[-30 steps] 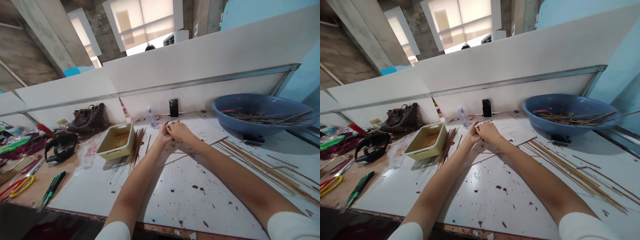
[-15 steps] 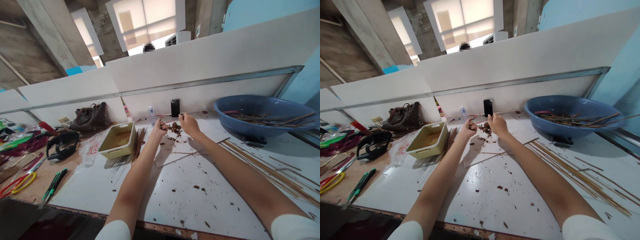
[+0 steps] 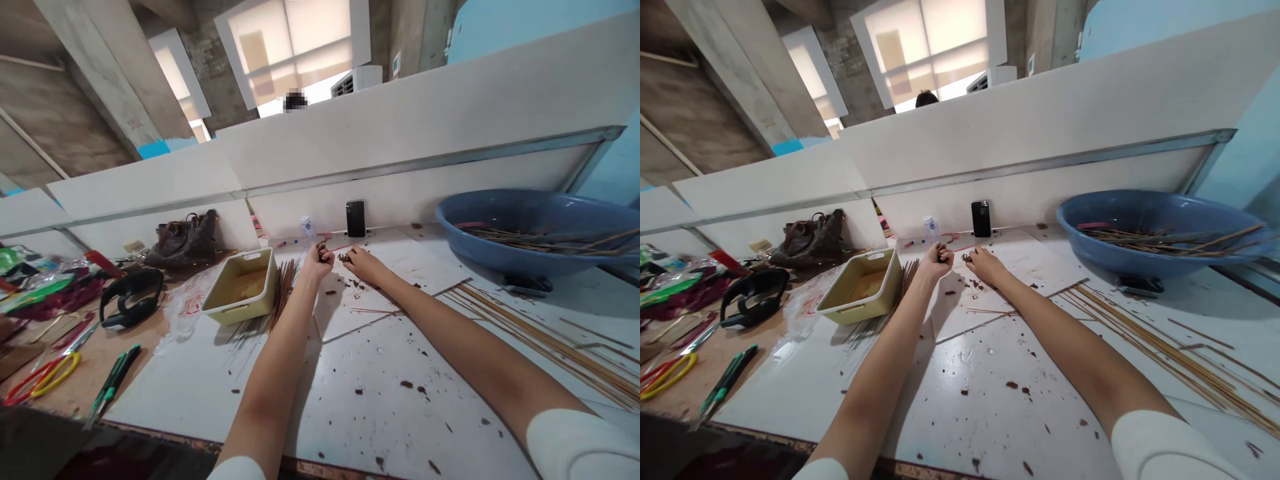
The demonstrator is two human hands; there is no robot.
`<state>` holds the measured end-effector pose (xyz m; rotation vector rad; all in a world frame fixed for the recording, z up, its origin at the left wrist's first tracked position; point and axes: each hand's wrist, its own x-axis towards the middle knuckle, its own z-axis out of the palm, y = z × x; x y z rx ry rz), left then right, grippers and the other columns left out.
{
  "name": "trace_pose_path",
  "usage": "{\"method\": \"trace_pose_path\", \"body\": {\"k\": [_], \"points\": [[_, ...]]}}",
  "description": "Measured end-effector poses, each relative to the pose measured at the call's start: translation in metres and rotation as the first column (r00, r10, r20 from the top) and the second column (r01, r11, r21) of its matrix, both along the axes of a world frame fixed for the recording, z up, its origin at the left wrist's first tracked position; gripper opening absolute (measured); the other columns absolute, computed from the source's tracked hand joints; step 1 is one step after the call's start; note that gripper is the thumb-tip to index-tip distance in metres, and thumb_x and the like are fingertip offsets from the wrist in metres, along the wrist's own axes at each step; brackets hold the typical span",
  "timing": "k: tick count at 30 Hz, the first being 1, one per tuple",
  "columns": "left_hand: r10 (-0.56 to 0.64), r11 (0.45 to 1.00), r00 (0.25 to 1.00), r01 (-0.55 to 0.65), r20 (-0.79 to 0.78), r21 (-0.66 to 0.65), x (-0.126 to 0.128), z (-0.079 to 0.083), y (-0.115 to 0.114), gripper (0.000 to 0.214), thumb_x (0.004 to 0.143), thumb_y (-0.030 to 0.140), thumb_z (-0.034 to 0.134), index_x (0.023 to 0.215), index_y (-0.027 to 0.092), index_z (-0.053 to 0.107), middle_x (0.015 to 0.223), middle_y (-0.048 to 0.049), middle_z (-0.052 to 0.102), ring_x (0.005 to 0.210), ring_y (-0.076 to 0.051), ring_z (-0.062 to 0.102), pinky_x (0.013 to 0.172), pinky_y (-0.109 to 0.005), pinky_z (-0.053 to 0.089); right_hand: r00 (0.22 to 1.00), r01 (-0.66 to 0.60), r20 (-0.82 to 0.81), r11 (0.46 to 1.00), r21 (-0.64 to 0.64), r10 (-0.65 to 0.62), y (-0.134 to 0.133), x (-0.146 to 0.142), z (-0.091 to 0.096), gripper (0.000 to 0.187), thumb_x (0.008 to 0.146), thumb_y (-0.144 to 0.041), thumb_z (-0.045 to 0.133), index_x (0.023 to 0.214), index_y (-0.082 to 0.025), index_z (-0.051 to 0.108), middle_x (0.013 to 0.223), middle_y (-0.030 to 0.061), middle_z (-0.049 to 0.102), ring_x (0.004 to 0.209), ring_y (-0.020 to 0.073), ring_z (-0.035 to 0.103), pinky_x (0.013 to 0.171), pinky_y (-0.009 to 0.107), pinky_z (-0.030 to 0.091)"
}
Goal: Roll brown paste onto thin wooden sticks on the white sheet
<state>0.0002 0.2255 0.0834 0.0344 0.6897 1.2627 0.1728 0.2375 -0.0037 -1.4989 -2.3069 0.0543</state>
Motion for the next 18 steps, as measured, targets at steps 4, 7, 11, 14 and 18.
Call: {"method": "trace_pose_path", "body": {"k": [4,7,11,14,18], "points": [[0.014,1.000,1.000,-0.014,0.011,-0.019,-0.006,-0.004,0.005,0.032,0.108,0.016,0.050,0.077,0.022,0.048,0.057,0.0085,0.035,0.041,-0.006,0.028,0.040,-0.013,0.030,0.999,-0.003,-0.039,1.000,0.027,0.004,0.001,0.002,0.000,0.027,0.111,-0.025,0.059,0.122,-0.009,0.078,0.133,0.0245,0.073,0.130,0.0324,0.063,0.117,0.040,0.041],[0.006,0.999,1.000,-0.006,0.000,-0.044,-0.004,-0.010,0.005,0.028,0.106,0.014,0.047,0.080,0.021,0.053,0.058,0.0071,0.037,0.042,-0.008,0.032,0.043,-0.014,0.037,0.993,0.028,-0.116,0.999,0.034,-0.024,0.003,0.005,0.001,0.023,0.109,-0.026,0.062,0.109,-0.011,0.080,0.122,0.0208,0.077,0.119,0.0286,0.067,0.109,0.035,0.045],[-0.014,0.997,0.999,0.011,-0.045,-0.071,0.001,-0.018,0.006,0.024,0.107,0.017,0.046,0.087,0.020,0.060,0.060,0.0046,0.043,0.045,-0.011,0.039,0.046,-0.017,0.042,0.953,0.139,-0.277,0.989,0.047,-0.121,0.005,0.008,0.007,0.030,0.111,-0.037,0.058,0.116,-0.013,0.075,0.106,0.0157,0.081,0.099,0.0250,0.073,0.091,0.033,0.051],[-0.050,0.995,0.995,0.042,-0.090,-0.092,0.007,-0.023,0.007,0.022,0.105,0.018,0.047,0.087,0.021,0.060,0.063,0.0002,0.052,0.051,-0.015,0.050,0.052,-0.023,0.049,0.769,0.162,-0.628,0.987,0.015,-0.117,0.003,0.004,0.021,0.041,0.115,-0.048,0.043,0.126,-0.017,0.066,0.081,0.0055,0.077,0.073,0.0229,0.072,0.074,0.032,0.054],[-0.132,0.989,0.984,0.122,-0.120,-0.087,0.019,-0.030,0.009,0.015,0.100,0.018,0.051,0.091,0.020,0.064,0.074,-0.0079,0.066,0.067,-0.024,0.066,0.065,-0.034,0.060,0.487,-0.026,-0.873,1.000,-0.006,0.008,-0.010,-0.011,0.044,0.044,0.113,-0.058,0.037,0.128,-0.024,0.060,0.066,-0.0029,0.068,0.061,0.0225,0.071,0.065,0.032,0.057]]}}
